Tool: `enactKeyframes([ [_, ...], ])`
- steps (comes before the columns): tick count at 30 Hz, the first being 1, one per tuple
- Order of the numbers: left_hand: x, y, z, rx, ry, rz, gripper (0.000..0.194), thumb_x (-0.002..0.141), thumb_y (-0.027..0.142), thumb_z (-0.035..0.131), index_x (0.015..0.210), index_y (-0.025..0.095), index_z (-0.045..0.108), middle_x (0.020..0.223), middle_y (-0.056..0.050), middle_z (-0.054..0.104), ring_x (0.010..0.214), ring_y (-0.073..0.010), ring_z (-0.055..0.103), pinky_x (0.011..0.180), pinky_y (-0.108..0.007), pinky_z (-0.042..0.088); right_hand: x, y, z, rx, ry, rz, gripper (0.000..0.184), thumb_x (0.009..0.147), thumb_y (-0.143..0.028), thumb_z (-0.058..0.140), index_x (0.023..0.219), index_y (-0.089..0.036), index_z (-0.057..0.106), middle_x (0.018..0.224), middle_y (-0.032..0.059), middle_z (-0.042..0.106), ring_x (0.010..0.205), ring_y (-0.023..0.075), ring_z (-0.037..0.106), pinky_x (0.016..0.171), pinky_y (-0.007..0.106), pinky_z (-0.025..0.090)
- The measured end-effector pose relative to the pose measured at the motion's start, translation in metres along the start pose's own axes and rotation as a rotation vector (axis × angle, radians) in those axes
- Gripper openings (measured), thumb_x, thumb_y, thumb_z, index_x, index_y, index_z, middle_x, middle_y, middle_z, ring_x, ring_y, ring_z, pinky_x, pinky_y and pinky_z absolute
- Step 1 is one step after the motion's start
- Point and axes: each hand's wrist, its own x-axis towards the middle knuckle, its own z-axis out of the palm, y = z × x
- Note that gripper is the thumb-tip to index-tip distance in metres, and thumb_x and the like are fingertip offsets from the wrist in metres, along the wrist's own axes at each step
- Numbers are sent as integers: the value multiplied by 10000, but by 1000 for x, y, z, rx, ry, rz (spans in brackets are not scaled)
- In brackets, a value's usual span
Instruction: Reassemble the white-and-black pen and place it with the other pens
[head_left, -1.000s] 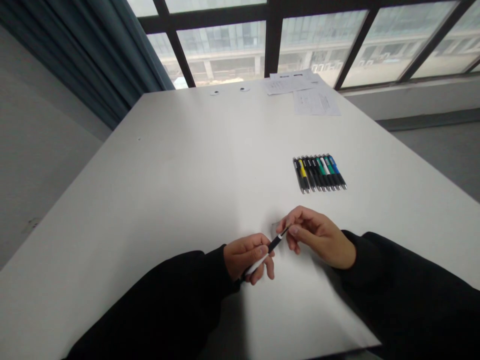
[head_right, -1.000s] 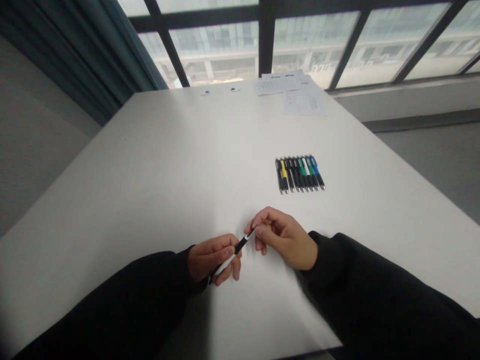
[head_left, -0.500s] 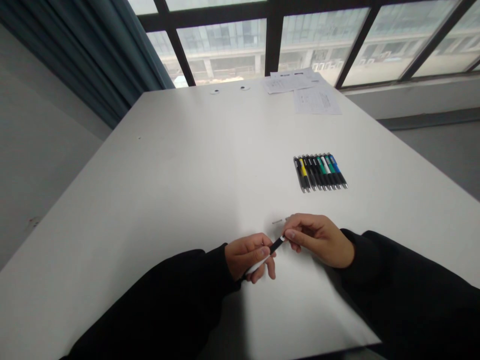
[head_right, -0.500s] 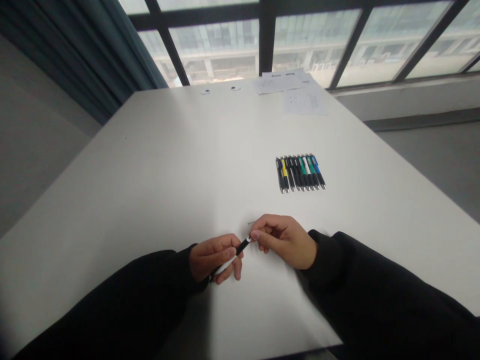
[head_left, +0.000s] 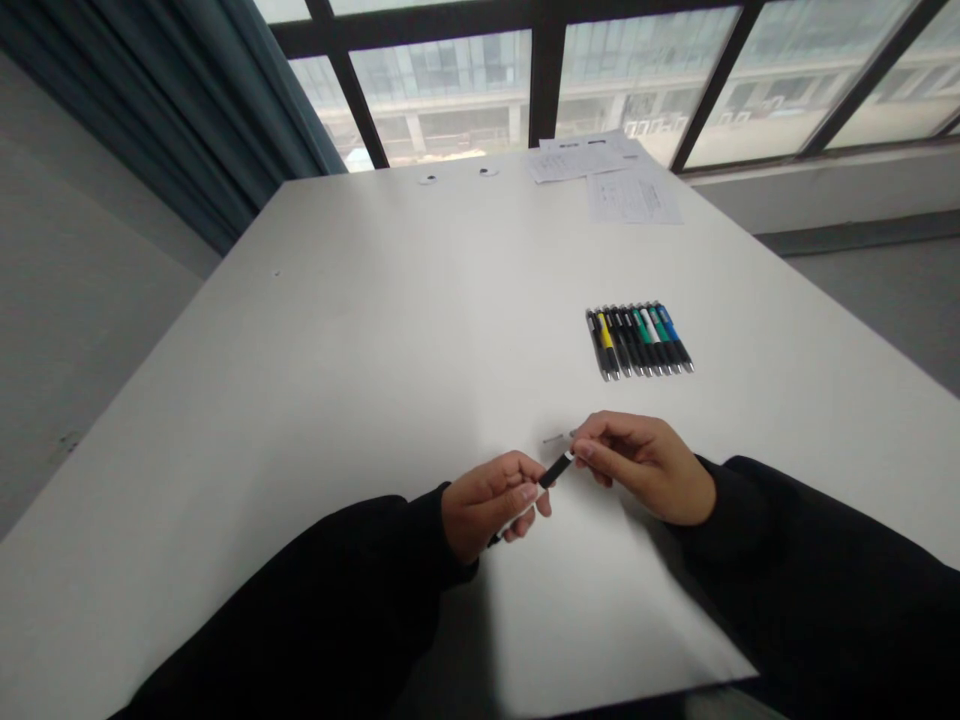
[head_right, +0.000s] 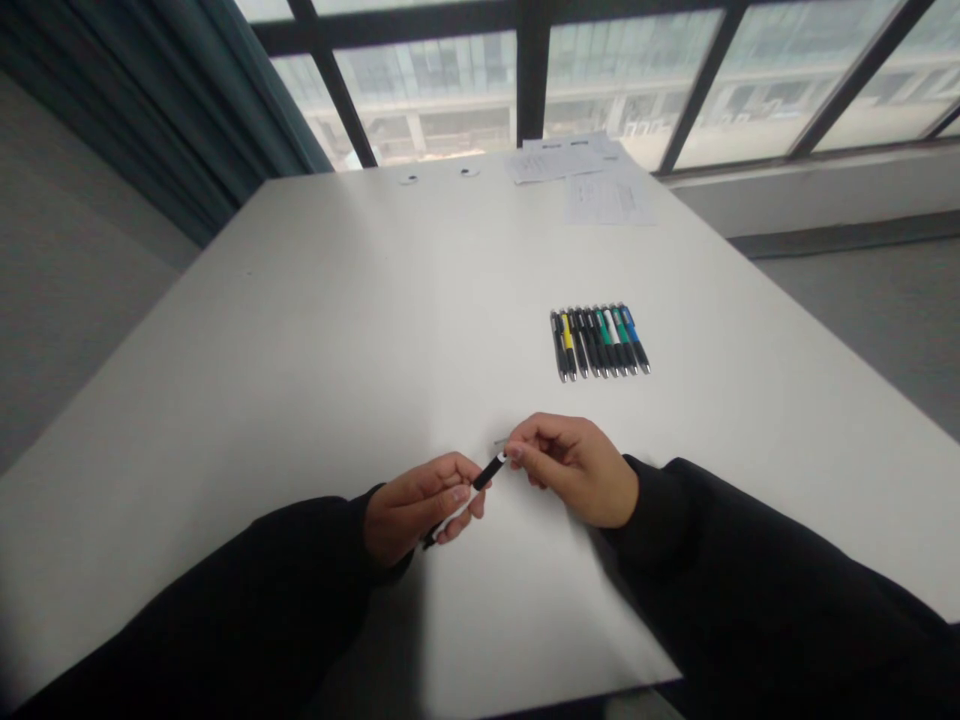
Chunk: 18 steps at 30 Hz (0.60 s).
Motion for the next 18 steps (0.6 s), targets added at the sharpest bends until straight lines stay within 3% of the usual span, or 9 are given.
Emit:
enactKeyframes([
  [6,7,44,7,7,-10,148,224,838,297,664,920,141,526,846,-46,640,692,-117,622,642,-260,504,21,-47,-1,-95,127,-209,168,891,-311,631,827,-157,638,631,-13,570,513,80,502,478,210,410],
  [9,8,69,8,95,33,310,187,822,225,676,912,148,532,813,-25,643,717,-135,652,678,-277,517,34,-76,5,-196,202,-365,149,878,-295,646,807,-164,653,584,-29,557,492,79,491,458,209,390],
  [14,2,90,8,497,249,480,164,826,213,668,971,140,644,765,-17,657,680,-127,633,640,-253,523,41,-97,9,-384,326,-487,136,855,-279,674,793,-159,674,602,-16,576,515,86,496,480,227,395],
  [18,-1,91,7,807,445,577,136,826,233,672,938,158,676,812,-22,660,707,-115,628,634,-215,532,40,-97,3,-530,312,-528,137,845,-281,680,781,-161,672,623,-4,580,542,103,496,505,251,393],
])
